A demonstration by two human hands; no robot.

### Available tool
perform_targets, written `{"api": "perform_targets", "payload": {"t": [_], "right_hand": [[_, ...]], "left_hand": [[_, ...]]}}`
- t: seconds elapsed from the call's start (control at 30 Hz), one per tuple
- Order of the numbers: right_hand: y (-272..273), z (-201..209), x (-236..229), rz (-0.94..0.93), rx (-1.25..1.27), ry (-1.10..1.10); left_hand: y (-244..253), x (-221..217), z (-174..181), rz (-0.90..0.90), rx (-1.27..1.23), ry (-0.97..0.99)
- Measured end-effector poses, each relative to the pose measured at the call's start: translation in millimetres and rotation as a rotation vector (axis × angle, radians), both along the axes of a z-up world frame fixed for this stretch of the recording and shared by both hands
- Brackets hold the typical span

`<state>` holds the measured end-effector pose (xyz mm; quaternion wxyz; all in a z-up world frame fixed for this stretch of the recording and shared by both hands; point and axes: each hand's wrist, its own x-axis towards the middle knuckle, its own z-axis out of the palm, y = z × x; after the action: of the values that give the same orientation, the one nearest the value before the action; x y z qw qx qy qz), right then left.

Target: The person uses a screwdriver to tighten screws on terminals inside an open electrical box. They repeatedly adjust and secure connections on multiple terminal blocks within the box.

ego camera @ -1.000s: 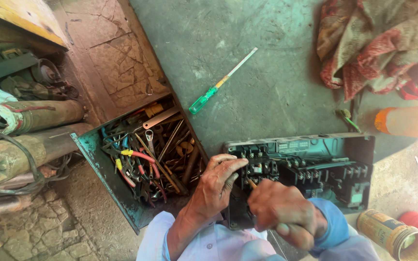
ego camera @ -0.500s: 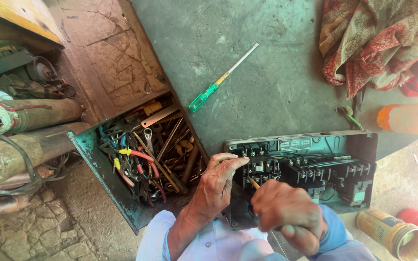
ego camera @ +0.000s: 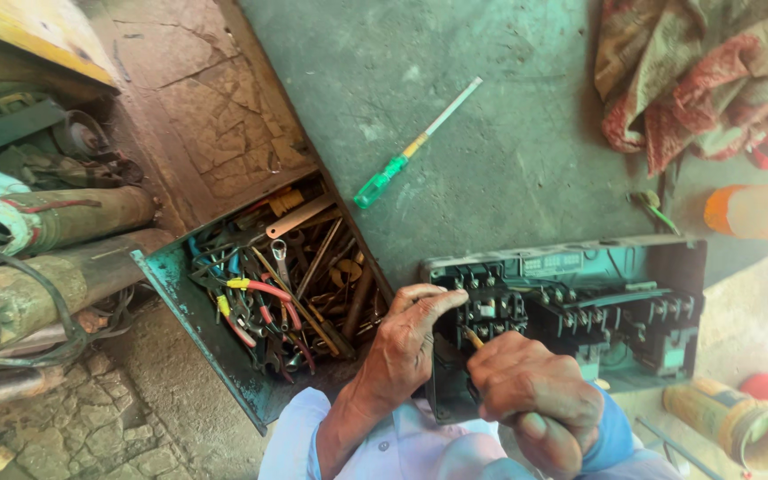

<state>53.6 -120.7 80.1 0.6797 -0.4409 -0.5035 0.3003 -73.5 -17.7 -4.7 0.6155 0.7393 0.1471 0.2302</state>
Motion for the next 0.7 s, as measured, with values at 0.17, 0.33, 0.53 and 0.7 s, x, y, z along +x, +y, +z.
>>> {"api": "perform_targets", "payload": {"t": [0.17, 0.33, 0.53, 0.7], "right_hand": [[-8.2, 9.5, -13.8, -0.216, -0.113, -0.02], [-29.6, 24.5, 0.6, -0.25, -0.145, -0.056], [-49.7, 24.9, 24.9, -0.191, 0.092, 0.294], [-50.3, 20.6, 19.9, -0.199, 0.016, 0.253]], "left_hand": [[-3.2, -3.0, 2.4, -0.029, 0.011, 0.035], [1.2, -1.1, 7.6, -0.043, 0.074, 0.002], [-0.7, 3.5, 5.1, -0.058, 0.13, 0.012], [-3.2, 4.9, 8.7, -0.044, 0.176, 0.023]]}}
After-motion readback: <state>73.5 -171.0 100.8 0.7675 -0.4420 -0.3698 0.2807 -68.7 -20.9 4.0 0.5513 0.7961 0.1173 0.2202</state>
